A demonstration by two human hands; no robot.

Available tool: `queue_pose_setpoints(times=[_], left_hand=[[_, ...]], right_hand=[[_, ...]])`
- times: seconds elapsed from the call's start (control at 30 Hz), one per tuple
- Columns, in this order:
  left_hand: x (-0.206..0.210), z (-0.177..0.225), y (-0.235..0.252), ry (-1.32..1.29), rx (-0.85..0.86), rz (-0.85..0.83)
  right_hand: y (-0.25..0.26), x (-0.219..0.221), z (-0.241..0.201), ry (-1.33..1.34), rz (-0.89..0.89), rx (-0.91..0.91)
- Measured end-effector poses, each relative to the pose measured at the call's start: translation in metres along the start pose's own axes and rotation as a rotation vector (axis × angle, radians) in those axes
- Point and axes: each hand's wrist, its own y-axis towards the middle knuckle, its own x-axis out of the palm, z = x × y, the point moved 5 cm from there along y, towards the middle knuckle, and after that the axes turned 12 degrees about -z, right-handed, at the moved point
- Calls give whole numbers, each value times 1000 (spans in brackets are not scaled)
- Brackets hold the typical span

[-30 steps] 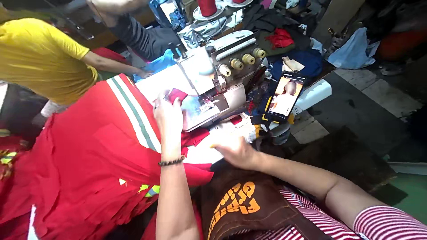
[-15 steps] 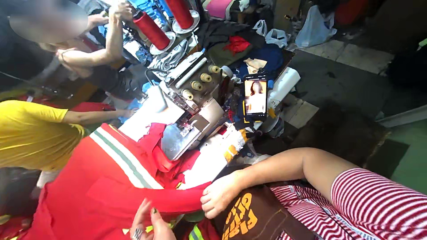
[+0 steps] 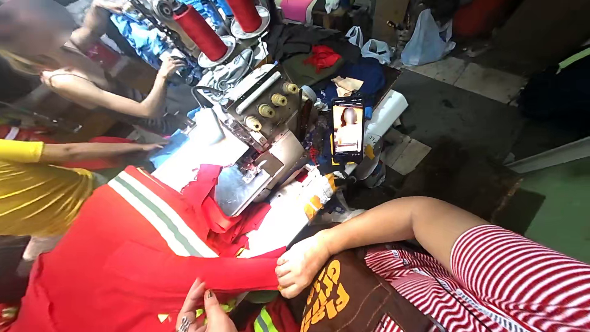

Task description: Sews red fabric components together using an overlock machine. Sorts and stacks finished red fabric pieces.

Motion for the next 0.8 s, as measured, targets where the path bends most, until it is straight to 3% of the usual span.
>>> queue_pose_setpoints(times=[0.13,0.43,0.57,0.63,0.73,0.8], left_hand=[[1,0,0,-42,-22,9],[-4,4,-7,-125,-1,35],[-12,32,-15,-219,33,97],[-10,45,-19,-317,73,62],[5,61,-19,-480,111,-222],[15,65,-10,-599,52,-350]], right_hand=[[0,-6,-4,59,43,-10],[8,1,3,93,-137,103],[23,-47,22,268,-194,303],[32,-77,35,246,5,328],[43,-117,47,166,391,227],[47,-137,44,182,468,177]])
